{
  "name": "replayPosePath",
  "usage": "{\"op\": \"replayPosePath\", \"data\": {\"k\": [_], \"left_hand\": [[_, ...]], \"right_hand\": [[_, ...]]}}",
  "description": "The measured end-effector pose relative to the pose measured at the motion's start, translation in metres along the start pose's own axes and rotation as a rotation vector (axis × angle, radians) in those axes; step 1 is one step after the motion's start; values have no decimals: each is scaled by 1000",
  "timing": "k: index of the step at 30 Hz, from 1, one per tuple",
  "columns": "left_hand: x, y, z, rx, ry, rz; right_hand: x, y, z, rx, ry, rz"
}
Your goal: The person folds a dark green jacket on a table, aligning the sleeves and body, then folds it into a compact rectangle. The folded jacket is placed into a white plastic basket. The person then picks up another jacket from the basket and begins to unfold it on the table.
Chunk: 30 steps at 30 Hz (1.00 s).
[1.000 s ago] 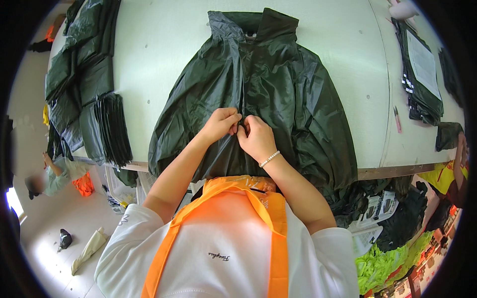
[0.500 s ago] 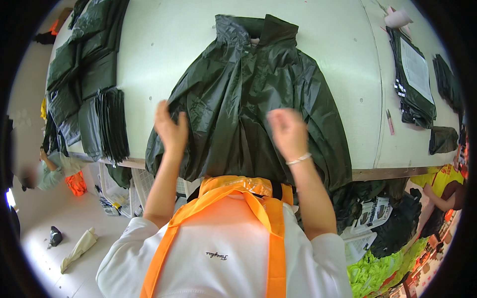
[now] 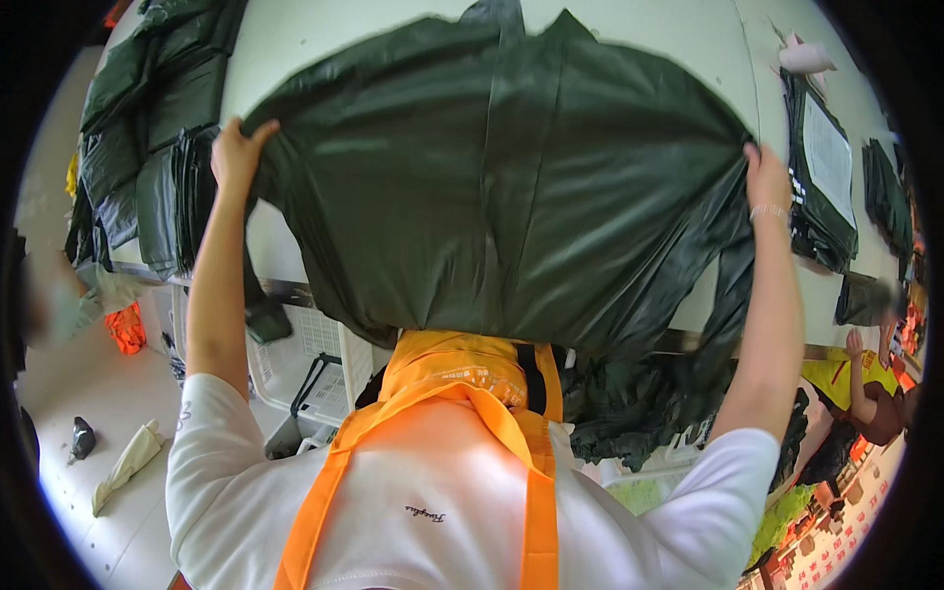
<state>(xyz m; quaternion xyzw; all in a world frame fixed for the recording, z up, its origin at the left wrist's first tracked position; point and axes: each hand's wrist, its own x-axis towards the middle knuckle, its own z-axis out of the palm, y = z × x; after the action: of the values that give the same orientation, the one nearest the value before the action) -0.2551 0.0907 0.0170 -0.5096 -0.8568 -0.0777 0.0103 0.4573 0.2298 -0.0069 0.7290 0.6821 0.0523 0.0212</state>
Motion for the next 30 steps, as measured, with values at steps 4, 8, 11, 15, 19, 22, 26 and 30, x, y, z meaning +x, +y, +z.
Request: {"op": "replayPosePath", "data": {"k": [4, 8, 11, 15, 19, 22, 26, 30], "left_hand": [[46, 17, -6, 134, 442, 167], [12, 83, 24, 16, 629, 394], [-127, 101, 43, -61, 169, 477], [-193, 63, 90, 5, -111, 351], [-160, 59, 109, -32, -47, 361], [-119, 81, 124, 18, 18, 368], [-121, 132, 100, -153, 74, 419], [-165, 189, 86, -260, -379, 314]], "right_hand": [[52, -29, -26, 81, 218, 155], [6, -78, -32, 50, 467, -162], [-138, -155, -16, 298, 188, -414], [-255, -162, 41, 258, -171, -231], [-207, -161, 60, 307, -13, -291], [-153, -167, 68, 243, 59, -293], [-148, -212, 34, 507, 250, -404], [-212, -274, 35, 899, 30, -310]]}}
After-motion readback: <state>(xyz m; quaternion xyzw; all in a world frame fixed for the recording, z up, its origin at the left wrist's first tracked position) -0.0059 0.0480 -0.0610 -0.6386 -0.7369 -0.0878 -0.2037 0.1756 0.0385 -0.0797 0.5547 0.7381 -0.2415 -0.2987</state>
